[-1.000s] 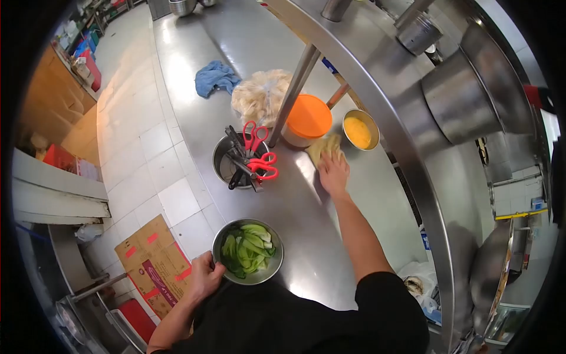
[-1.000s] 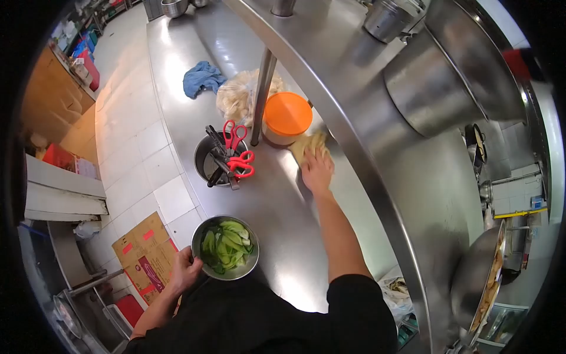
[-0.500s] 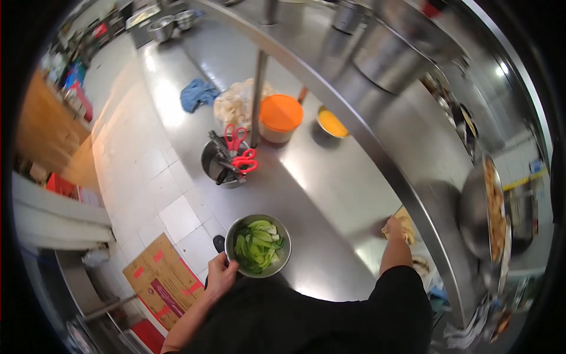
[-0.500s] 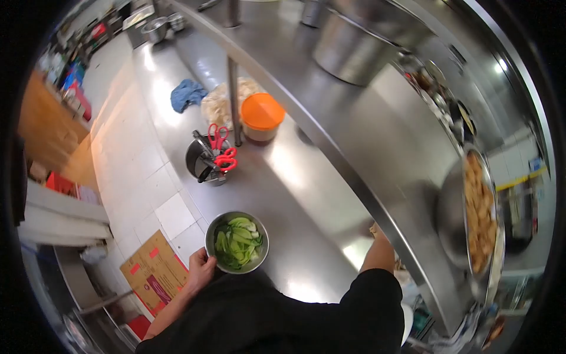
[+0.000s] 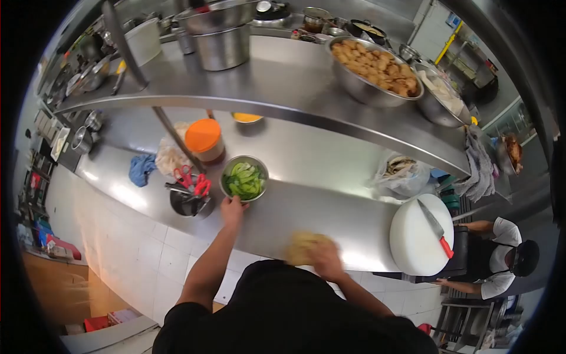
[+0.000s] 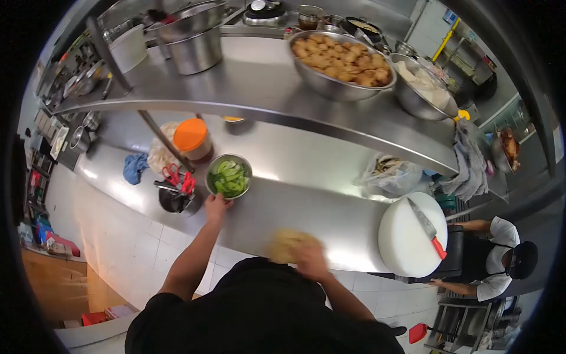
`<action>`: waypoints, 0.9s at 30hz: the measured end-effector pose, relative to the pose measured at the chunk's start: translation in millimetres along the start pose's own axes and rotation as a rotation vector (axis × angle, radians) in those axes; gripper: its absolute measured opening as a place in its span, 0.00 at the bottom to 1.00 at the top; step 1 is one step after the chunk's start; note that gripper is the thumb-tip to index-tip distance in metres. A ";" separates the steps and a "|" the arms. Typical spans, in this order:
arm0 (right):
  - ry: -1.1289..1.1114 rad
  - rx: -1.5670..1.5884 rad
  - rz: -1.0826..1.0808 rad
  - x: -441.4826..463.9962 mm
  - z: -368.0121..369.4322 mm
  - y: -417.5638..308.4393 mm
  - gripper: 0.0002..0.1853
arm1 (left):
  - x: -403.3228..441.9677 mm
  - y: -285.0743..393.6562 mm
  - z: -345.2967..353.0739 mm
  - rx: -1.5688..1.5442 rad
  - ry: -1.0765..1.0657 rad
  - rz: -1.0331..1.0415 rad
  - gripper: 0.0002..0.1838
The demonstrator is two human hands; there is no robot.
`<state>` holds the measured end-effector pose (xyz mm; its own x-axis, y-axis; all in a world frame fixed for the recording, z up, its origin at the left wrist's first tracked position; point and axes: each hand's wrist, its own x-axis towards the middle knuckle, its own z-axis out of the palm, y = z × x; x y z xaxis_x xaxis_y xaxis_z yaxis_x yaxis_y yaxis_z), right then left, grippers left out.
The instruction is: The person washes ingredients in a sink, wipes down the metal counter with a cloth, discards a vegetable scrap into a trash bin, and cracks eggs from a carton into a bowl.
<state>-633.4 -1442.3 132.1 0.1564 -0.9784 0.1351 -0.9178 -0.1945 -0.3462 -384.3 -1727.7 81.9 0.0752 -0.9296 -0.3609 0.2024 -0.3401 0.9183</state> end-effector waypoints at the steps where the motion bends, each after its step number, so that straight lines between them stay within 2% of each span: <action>1: 0.072 -0.188 0.139 -45.3 -2.2 19.5 0.31 | 2.1 -2.3 -1.5 -0.002 0.013 -0.019 0.14; 2: 0.239 -0.220 0.216 -101.6 1.1 46.1 0.30 | 3.1 -6.6 -4.9 -0.071 0.020 -0.025 0.14; 3: 0.213 -0.214 0.519 -156.1 1.5 67.0 0.28 | 4.7 -10.8 -6.8 -0.139 0.020 -0.030 0.13; 4: 0.071 -0.321 0.795 -194.9 -14.0 86.5 0.23 | 4.0 -13.4 -7.5 -0.206 0.014 -0.039 0.13; 5: 0.415 -0.022 1.091 -227.0 -20.6 88.6 0.16 | -2.7 -9.8 -8.1 -0.199 0.002 -0.064 0.12; 7: 0.444 -0.053 1.396 -241.2 -62.4 60.1 0.14 | -27.3 2.6 -9.0 -0.184 -0.024 -0.123 0.12; 9: 0.618 0.198 1.471 -243.7 -66.8 55.6 0.16 | -45.2 -21.7 -15.9 -0.021 -0.149 -0.081 0.13; 10: 0.710 0.207 1.416 -193.3 -88.7 12.6 0.18 | -51.0 -51.5 -23.1 0.073 -0.249 -0.038 0.14; 11: 0.654 -0.050 1.310 -190.6 -65.5 22.8 0.20 | -62.6 -72.1 -28.5 0.166 -0.349 0.005 0.14; 12: 0.771 -0.159 1.154 -180.0 -31.0 32.3 0.22 | -85.5 -74.6 -28.4 0.198 -0.441 -0.054 0.13; 13: 0.710 -0.187 1.221 -143.3 -8.4 20.6 0.22 | -110.8 -69.4 -25.1 0.228 -0.529 -0.110 0.12; 14: 0.495 -0.164 1.116 -121.9 31.5 27.3 0.20 | -132.3 -64.3 -22.8 0.254 -0.635 -0.181 0.12; 15: 0.108 0.046 0.987 -70.5 23.4 -12.9 0.18 | -148.5 -58.6 -23.8 0.283 -0.734 -0.252 0.13; 16: 0.246 -0.048 0.609 -59.5 87.5 -8.8 0.27 | -158.4 -50.6 -23.0 0.234 -0.711 -0.352 0.15; 17: 0.250 0.144 0.338 -14.9 69.0 -59.4 0.32 | -165.0 -42.9 -20.1 0.181 -0.687 -0.450 0.17; 18: 0.127 0.745 0.517 17.5 27.8 -118.0 0.32 | -167.8 -38.0 -18.8 0.127 -0.663 -0.548 0.20; 19: -0.016 1.347 0.680 33.9 -3.6 -152.7 0.32 | -163.7 -33.7 -25.6 0.166 -0.634 -0.462 0.21; 22: 0.241 1.077 0.533 12.2 -28.0 -144.6 0.26 | -131.9 -21.5 -63.5 0.271 -0.603 -0.154 0.25; 23: 0.239 0.980 0.597 -11.1 -23.4 -126.6 0.25 | -119.8 -21.7 -71.1 0.280 -0.612 -0.015 0.24; 25: 0.229 0.782 0.731 -76.3 -0.1 -65.7 0.24 | -139.8 28.6 -66.2 0.528 -0.491 0.264 0.26; 27: 0.025 0.448 1.027 -154.5 13.4 -31.9 0.26 | -148.5 37.3 -52.7 1.054 -0.324 0.629 0.30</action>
<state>-623.4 -1285.9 109.8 -0.6117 -0.6882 -0.3902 -0.3921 0.6921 -0.6060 -336.4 -1594.8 161.1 -0.3964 -0.9124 0.1020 -0.6650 0.3619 0.6534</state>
